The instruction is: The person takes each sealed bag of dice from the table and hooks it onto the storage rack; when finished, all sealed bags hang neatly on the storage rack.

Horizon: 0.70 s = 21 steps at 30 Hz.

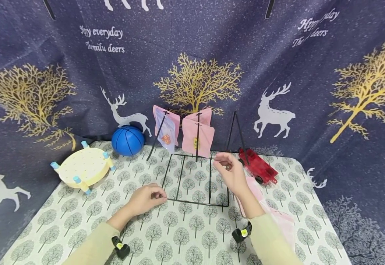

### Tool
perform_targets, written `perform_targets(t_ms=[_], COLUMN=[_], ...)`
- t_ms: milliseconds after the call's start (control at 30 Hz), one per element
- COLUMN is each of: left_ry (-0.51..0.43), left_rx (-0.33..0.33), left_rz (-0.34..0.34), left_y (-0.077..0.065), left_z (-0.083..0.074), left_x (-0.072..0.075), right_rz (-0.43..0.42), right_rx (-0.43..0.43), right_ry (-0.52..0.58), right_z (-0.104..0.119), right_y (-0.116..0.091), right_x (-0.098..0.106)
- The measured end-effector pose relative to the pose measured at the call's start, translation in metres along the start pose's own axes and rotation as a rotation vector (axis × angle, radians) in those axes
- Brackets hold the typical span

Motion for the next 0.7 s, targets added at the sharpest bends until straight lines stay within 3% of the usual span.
perform_targets(t_ms=[167,533,700], left_ry=[-0.003,-0.006,-0.003], left_rx=[0.006,0.011,0.010], left_rz=[0.003,0.006,0.007], left_y=[0.000,-0.001,0.000], left_z=[0.001,0.001,0.001], left_x=[0.000,0.000,0.000], right_rz=[0.038,0.010,0.007], right_rx=[-0.045,-0.148,-0.210], right_ry=[-0.086,-0.197,-0.316], right_z=[0.004,0.002,-0.020], right_y=[-0.015,-0.048,-0.060], right_x=[0.011,0.047,0.063])
Point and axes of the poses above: each hand's wrist, its own y-axis towards the middle knuckle, its own x-axis out of the back of the hand, z = x × y, the point moved 6 cm from there along y, towards the middle knuckle, and after that the axes turned 13 degrees about z, right-handed, at the moved point
